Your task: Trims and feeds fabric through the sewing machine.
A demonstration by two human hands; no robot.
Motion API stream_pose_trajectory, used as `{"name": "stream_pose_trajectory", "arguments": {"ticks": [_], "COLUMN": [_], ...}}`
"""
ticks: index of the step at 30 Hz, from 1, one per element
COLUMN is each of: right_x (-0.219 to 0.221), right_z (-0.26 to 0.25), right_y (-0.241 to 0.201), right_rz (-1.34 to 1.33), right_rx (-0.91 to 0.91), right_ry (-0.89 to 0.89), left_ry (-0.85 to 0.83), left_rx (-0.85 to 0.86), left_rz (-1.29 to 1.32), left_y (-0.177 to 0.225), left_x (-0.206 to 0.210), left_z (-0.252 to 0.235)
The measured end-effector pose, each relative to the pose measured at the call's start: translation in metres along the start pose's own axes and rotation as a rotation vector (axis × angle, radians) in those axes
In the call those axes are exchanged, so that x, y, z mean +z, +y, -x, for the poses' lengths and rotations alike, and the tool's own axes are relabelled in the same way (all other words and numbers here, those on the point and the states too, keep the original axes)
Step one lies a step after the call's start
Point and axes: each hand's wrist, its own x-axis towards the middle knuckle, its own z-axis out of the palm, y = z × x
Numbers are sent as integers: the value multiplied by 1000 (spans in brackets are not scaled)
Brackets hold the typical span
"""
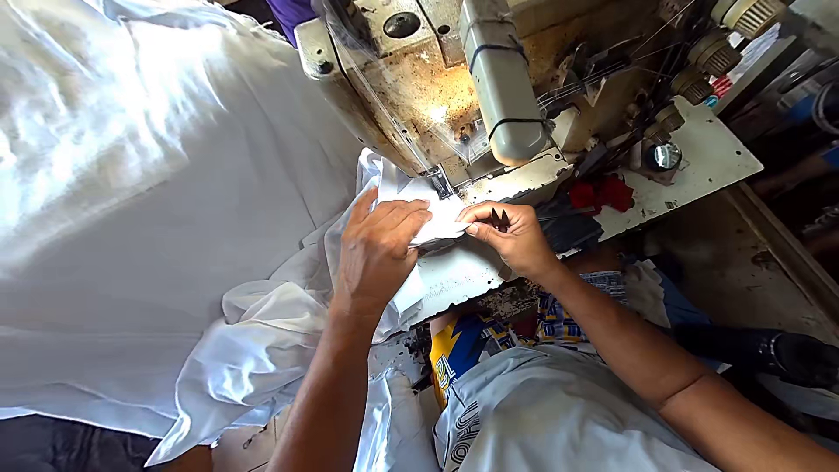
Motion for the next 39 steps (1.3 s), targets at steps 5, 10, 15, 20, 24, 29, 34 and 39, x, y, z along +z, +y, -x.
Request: {"name": "stream_pose_trajectory", "arguments": {"ticks": [5,10,15,20,24,29,34,39], "right_x": [0,-11,-23,-23,-19,-18,-18,-14], "right_z": [-10,-9,14,27,31,40,41,27], "right_y": [5,-18,-30,-23,-22,-21,-19,-13], "right_rz": [-7,333,369,385,292,235,183,220], "right_rx": [-7,-71,-111,-112,-124,-43,0,32], "right_ry": [-19,-279,-387,-312,-250,-196,-144,-108], "left_ry": [-183,-125,-74,153,234,167,35,16], "left_rx": [-39,70,73,-30,-27,45,33,32], "left_rz": [24,198,395,114,-102,-35,-26,-31], "left_y": [7,42,56,59,44,34,38,23], "left_x": [-37,-46,-14,27,47,23,5,3], "left_z": [1,11,24,33,39,32,24,11]}}
